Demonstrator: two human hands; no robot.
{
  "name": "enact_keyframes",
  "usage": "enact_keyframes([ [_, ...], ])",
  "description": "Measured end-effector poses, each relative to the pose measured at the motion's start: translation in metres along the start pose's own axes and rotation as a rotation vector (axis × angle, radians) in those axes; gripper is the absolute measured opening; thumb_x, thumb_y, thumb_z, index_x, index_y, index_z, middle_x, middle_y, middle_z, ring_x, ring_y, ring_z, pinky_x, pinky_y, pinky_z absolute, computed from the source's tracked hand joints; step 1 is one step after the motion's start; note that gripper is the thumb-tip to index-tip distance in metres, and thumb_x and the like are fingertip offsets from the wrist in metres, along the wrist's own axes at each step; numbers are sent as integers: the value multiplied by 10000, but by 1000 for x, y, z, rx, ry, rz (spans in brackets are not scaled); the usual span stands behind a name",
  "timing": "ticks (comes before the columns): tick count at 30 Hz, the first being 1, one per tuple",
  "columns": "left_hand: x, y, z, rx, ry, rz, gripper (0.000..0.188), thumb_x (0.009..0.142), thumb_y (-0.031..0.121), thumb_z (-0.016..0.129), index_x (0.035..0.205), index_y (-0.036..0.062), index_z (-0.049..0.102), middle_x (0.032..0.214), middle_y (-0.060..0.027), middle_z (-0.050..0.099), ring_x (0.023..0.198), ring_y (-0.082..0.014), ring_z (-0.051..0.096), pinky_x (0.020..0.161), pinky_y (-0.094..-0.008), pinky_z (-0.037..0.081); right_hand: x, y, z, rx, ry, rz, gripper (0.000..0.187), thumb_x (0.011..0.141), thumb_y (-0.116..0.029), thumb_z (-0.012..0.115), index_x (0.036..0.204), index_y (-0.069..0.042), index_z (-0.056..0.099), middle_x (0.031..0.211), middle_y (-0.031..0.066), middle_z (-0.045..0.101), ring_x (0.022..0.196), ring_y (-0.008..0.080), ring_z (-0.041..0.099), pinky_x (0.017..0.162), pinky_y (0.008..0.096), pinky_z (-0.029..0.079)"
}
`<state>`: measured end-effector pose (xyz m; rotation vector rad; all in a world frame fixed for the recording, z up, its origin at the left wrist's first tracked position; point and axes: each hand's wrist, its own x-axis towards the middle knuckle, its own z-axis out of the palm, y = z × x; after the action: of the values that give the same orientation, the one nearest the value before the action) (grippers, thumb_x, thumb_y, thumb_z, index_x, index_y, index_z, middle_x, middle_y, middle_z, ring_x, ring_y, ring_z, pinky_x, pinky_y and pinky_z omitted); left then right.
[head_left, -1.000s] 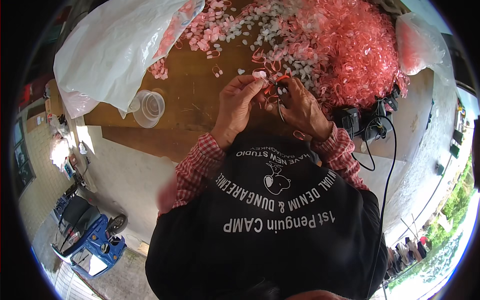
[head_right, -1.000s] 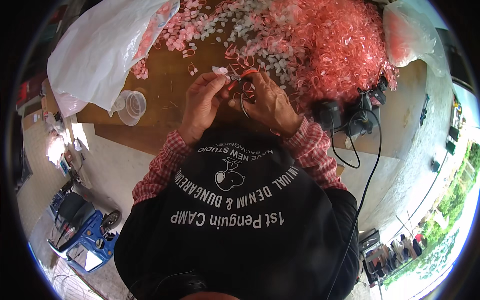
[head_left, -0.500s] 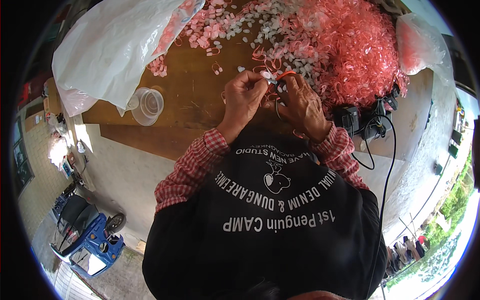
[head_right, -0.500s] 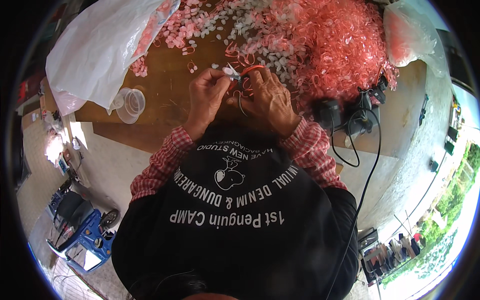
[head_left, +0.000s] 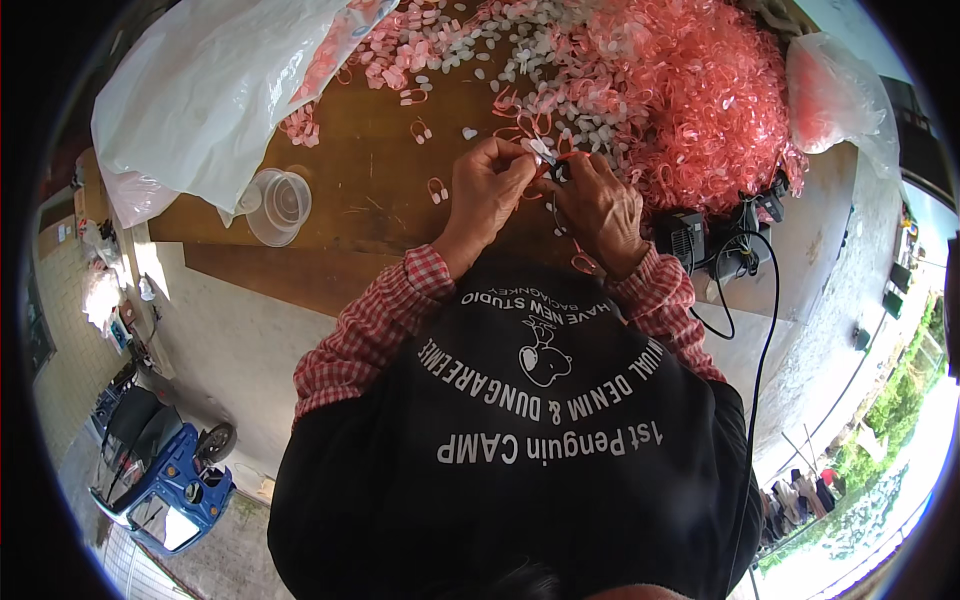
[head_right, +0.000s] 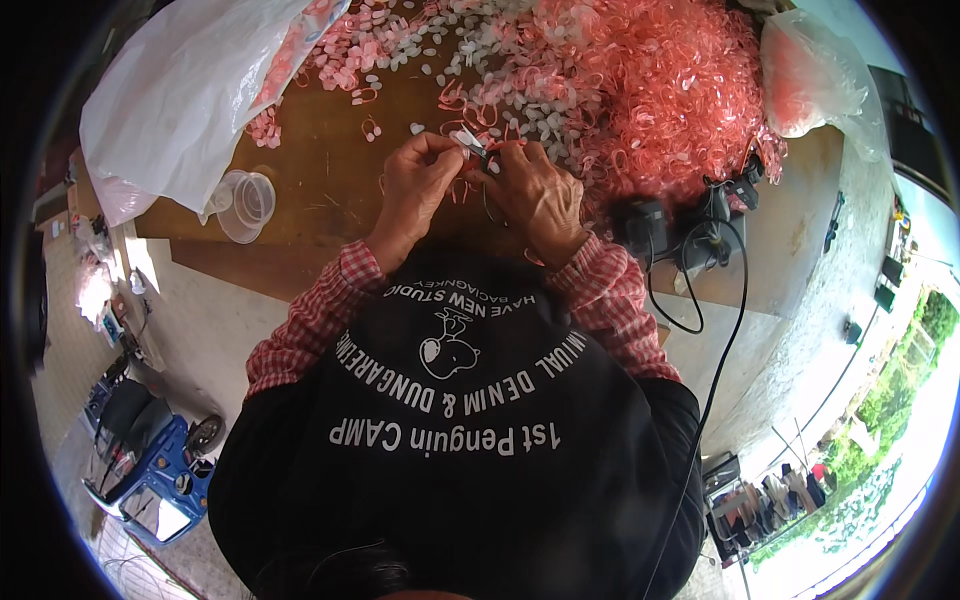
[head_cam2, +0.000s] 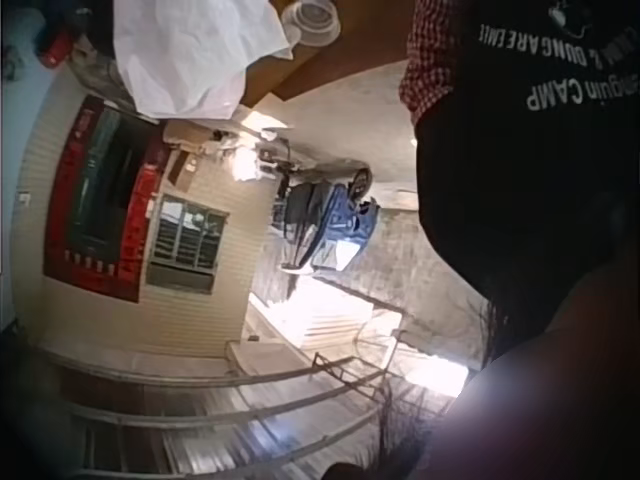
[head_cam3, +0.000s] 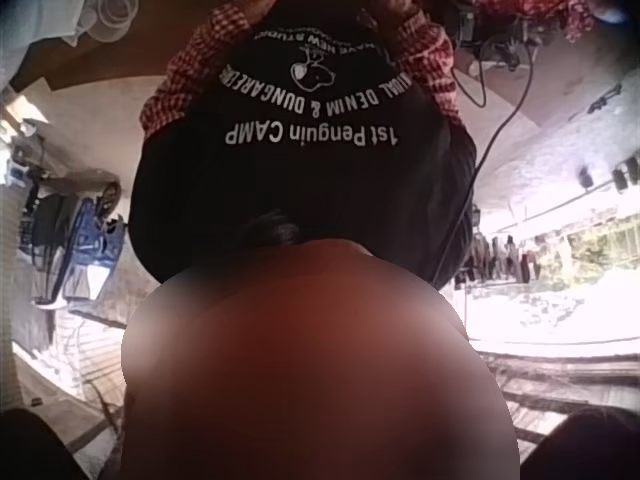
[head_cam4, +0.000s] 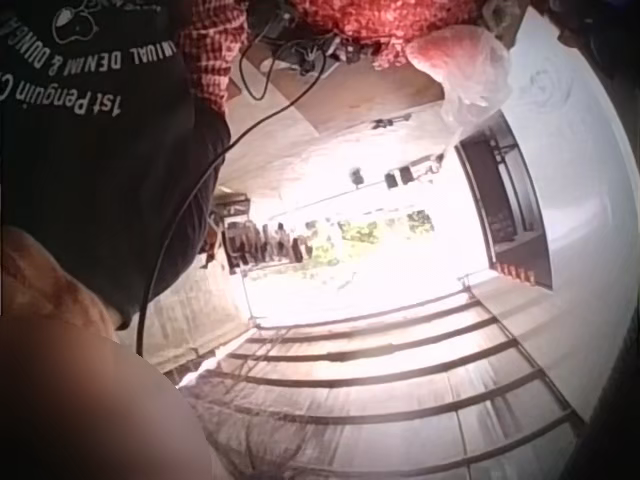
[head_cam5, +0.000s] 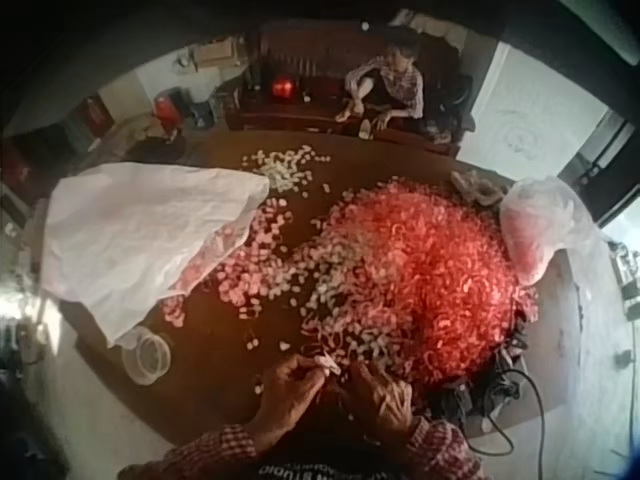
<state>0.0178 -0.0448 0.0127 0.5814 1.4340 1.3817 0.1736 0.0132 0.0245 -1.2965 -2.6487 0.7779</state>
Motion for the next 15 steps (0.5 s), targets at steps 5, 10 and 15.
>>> enact_keyframes([
  [5,-1,7,-1,-185,-15,-295,123,877,86,621,965,1,608,841,-58,660,616,-57,570,506,-181,440,0,3,0,18,146,-107,416,826,-410,680,1038,-74,559,896,121,558,704,317,625,539,414,507],
  [10,0,7,2,-128,48,-278,82,859,78,620,897,6,616,772,-23,627,569,-36,521,463,-179,403,3,-8,-7,49,210,-33,449,799,-415,707,1051,-73,561,927,142,538,744,340,613,561,436,494],
  [15,-1,17,7,-6,89,-272,52,838,56,619,816,9,619,679,29,553,522,-12,454,435,-175,351,1,-8,-5,20,207,-32,437,803,-428,702,1021,-71,575,903,141,537,741,331,610,560,429,496],
])
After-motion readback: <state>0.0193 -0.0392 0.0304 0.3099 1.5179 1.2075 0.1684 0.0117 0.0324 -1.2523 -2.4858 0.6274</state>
